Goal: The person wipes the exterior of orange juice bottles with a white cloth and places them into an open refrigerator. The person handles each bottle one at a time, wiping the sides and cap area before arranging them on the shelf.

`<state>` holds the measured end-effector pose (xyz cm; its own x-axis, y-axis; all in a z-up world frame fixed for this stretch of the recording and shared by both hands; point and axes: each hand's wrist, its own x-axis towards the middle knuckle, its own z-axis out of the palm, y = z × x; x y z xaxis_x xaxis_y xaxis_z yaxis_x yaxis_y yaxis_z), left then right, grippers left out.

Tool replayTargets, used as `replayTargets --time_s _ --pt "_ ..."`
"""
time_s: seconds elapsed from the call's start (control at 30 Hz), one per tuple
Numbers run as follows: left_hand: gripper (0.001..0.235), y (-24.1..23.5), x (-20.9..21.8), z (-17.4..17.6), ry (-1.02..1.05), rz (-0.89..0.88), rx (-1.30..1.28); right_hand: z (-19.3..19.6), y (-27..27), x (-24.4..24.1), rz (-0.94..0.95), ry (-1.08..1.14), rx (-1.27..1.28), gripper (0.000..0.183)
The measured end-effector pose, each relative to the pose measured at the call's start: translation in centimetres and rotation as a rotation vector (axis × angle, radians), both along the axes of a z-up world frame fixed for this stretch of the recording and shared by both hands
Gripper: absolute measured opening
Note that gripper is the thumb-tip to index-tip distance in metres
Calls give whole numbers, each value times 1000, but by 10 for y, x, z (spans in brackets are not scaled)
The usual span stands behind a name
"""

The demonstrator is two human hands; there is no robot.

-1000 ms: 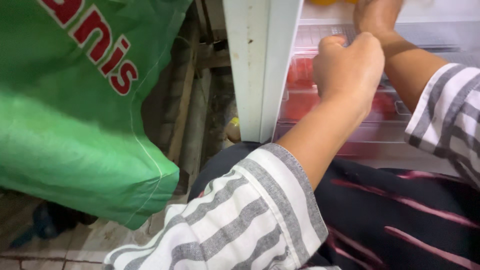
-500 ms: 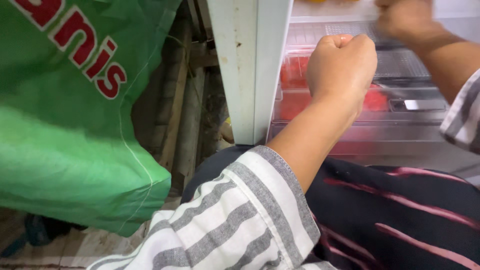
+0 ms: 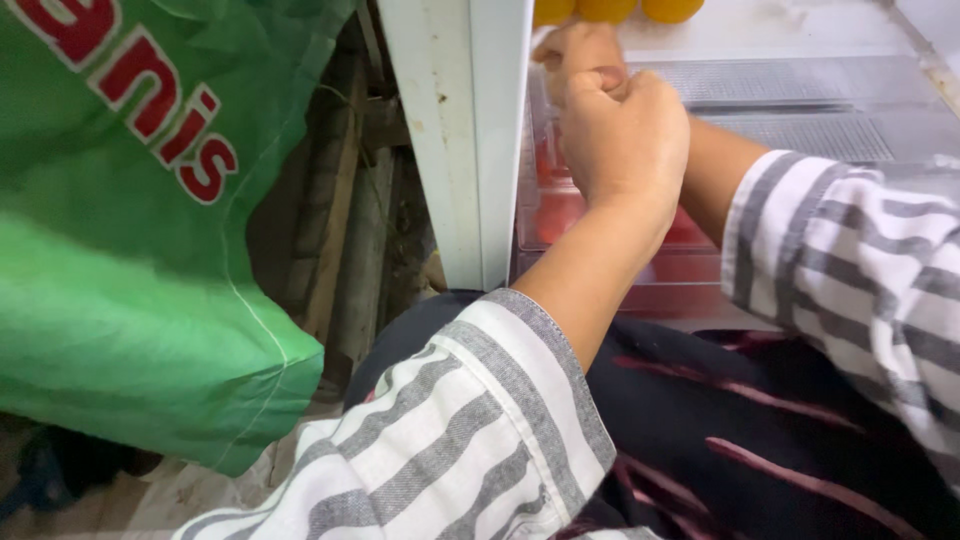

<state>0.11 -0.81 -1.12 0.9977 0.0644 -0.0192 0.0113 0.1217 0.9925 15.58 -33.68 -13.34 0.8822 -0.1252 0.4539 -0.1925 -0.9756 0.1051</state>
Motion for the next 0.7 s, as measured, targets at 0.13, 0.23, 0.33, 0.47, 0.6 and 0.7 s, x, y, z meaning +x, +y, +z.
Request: replayTargets --time_s 0.13,0.23,0.33,0.47,0.6,0.7 --pt "36 1 -1 -1 53 -31 79 11 64 7 182 -33 180 12" --pt "36 4 -1 -2 23 -26 101 19 98 3 280 -39 285 12" --pt "35 5 -1 0 49 -60 20 26 133 11 366 -36 361 12" --pt "35 7 3 1 3 29 160 31 178 20 442 -8 434 12" --pt "34 -2 2 1 -108 73 107 39 196 16 415 18 448 12" --pt "37 4 4 2 -105 68 -6 42 219 21 439 33 459 13"
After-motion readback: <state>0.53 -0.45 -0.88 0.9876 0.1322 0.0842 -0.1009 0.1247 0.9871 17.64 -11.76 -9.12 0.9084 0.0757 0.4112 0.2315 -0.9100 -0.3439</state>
